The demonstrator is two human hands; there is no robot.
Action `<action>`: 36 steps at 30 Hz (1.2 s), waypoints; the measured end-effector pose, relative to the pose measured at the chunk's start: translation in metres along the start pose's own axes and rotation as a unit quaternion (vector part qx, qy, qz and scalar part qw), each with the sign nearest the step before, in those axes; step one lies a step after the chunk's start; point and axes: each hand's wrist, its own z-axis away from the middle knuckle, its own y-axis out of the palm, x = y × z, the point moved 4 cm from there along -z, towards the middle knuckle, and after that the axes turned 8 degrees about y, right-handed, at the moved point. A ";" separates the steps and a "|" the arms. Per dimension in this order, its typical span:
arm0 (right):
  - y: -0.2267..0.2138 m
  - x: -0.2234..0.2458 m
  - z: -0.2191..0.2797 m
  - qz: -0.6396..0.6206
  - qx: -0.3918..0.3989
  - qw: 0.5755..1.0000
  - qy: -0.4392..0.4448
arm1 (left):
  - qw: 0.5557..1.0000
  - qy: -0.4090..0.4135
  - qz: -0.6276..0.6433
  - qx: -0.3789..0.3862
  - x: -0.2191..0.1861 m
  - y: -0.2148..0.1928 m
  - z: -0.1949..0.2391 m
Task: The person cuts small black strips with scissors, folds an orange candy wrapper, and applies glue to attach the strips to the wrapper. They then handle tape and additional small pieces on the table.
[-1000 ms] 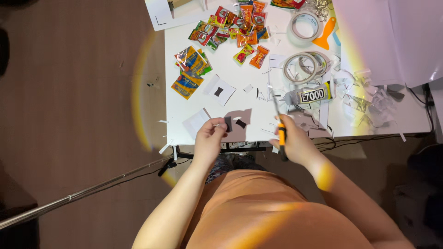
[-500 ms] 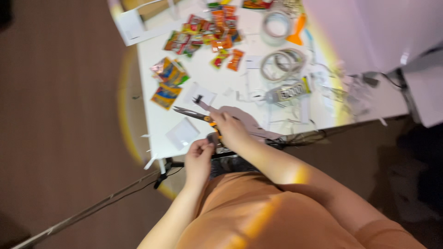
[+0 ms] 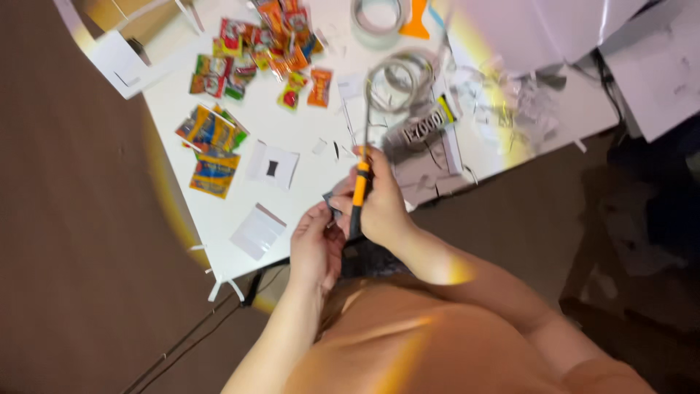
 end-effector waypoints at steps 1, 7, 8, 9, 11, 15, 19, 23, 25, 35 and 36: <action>-0.003 0.006 -0.005 0.002 0.006 1.000 -0.007 | 1.000 0.008 0.005 0.003 -0.002 0.004 -0.006; -0.022 0.002 0.004 0.047 -0.013 0.999 -0.019 | 0.995 -0.055 0.063 0.051 -0.016 -0.002 0.014; -0.025 0.002 0.004 0.058 -0.008 0.997 -0.048 | 0.992 -0.071 0.080 0.064 -0.020 0.000 0.017; -0.027 0.002 0.004 0.068 -0.004 0.995 -0.076 | 0.988 -0.087 0.097 0.079 -0.024 0.003 0.019; -0.033 0.003 0.000 0.084 0.016 0.990 -0.113 | 0.985 -0.099 0.104 0.093 -0.025 0.001 0.017; -0.031 0.014 0.007 0.146 0.062 0.968 -0.196 | 0.982 -0.115 0.084 0.123 -0.031 -0.003 0.019; -0.025 0.015 0.012 0.172 0.084 0.951 -0.244 | 0.984 -0.090 0.064 0.139 -0.031 -0.005 0.020; -0.015 0.033 0.015 0.177 0.093 0.943 -0.268 | 0.987 -0.071 0.037 0.139 -0.028 -0.007 0.015; -0.014 0.034 0.014 0.169 0.107 0.945 -0.257 | 0.988 -0.069 0.030 0.138 -0.028 -0.009 0.015; -0.021 0.023 0.007 0.122 0.139 0.972 -0.145 | 0.993 0.028 -0.018 0.116 -0.025 -0.015 0.007; -0.021 0.024 0.007 0.123 0.140 0.973 -0.140 | 0.992 0.041 -0.025 0.117 -0.027 -0.014 0.007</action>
